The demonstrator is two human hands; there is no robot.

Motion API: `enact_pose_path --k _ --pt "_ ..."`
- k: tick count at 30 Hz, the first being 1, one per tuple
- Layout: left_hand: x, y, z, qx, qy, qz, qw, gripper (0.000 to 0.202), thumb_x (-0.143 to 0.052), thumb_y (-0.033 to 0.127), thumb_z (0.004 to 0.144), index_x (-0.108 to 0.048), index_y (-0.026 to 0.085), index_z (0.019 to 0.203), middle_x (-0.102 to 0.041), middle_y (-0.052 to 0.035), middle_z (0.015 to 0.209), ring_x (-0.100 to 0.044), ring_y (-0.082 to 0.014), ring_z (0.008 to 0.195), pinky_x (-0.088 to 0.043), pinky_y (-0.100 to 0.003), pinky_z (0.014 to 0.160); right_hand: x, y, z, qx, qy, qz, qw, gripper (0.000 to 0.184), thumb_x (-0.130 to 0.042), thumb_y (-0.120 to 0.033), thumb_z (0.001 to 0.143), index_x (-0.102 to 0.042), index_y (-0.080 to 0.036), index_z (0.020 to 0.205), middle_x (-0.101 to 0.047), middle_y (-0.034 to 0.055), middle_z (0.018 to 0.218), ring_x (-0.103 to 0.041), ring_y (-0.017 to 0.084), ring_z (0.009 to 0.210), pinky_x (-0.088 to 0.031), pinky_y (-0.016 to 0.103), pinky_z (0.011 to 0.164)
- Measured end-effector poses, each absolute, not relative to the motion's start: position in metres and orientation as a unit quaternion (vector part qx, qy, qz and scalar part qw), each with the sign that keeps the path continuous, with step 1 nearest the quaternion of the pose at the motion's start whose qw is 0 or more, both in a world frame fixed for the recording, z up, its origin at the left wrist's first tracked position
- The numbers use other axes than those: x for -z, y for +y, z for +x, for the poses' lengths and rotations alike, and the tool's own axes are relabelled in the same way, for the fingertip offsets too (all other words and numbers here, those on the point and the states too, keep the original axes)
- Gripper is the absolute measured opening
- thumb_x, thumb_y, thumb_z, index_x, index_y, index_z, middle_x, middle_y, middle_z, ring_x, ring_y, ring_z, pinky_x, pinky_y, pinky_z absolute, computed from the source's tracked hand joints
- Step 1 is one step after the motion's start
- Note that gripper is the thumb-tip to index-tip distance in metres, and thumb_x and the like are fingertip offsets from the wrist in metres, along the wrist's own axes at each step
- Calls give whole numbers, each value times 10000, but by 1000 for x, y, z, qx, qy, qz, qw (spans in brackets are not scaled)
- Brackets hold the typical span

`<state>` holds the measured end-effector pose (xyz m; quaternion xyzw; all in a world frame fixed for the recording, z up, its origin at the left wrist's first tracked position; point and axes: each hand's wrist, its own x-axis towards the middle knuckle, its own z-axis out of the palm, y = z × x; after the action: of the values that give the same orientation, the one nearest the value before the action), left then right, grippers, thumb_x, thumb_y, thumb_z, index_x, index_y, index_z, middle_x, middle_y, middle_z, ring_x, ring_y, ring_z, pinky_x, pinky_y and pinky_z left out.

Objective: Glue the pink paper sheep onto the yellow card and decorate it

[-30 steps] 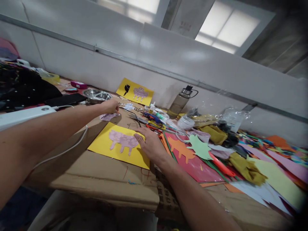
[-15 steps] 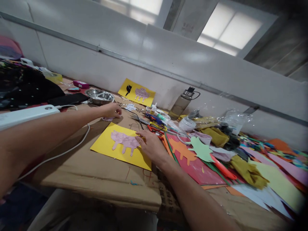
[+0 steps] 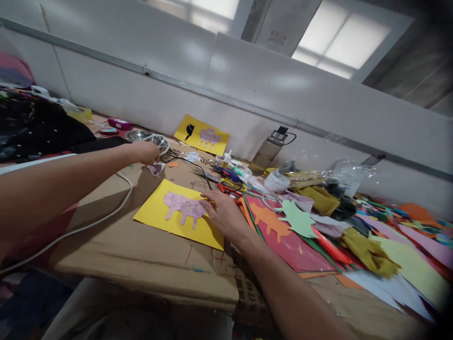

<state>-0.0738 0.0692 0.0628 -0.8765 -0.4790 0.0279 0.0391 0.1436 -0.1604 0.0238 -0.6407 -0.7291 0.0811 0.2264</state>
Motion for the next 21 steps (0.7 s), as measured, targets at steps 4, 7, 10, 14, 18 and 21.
enact_pose_path --k 4,7,10,14,18,21 --pt "-82 62 -59 35 -479 -875 56 312 -514 295 852 -730 72 825 -687 -141 738 -586 -221 737 -395 -309 701 -24 -161 144 -87 -731 -636 231 350 -480 -290 936 -663 -89 1156 -663 140 1188 -594 241 1120 -431 361 993" --pt "-80 53 -39 94 -427 -898 56 373 -429 365 910 -679 160 1096 -702 -92 1032 -599 -189 901 -396 -259 763 -24 -161 144 -88 -733 -634 231 347 -488 -287 930 -666 -86 1149 -664 147 1185 -594 248 1123 -435 369 990" --pt "-61 51 -25 54 -392 -918 31 291 -581 388 811 -716 195 982 -725 -37 956 -614 -153 818 -397 -210 688 -24 -160 145 -83 -731 -637 230 334 -495 -286 925 -668 -100 1142 -668 145 1180 -600 241 1112 -443 367 978" --pt "-37 63 -25 30 -419 -907 35 244 -607 336 768 -735 181 906 -738 -65 883 -622 -179 786 -402 -223 657 -22 -160 146 -81 -728 -641 231 317 -491 -288 926 -669 -138 1141 -668 124 1187 -600 224 1115 -442 355 978" --pt "-28 73 -29 34 -432 -900 41 214 -586 302 778 -738 190 877 -734 -79 848 -632 -197 800 -420 -230 683 -21 -159 147 -82 -733 -639 221 329 -486 -297 928 -672 -123 1137 -669 130 1182 -599 230 1115 -437 358 987" --pt "-23 74 -27 43 -421 -905 44 230 -567 283 792 -738 159 883 -723 -130 891 -634 -240 881 -436 -266 766 -20 -157 147 -82 -730 -642 219 330 -482 -302 929 -671 -133 1141 -672 129 1181 -600 233 1118 -439 371 988"
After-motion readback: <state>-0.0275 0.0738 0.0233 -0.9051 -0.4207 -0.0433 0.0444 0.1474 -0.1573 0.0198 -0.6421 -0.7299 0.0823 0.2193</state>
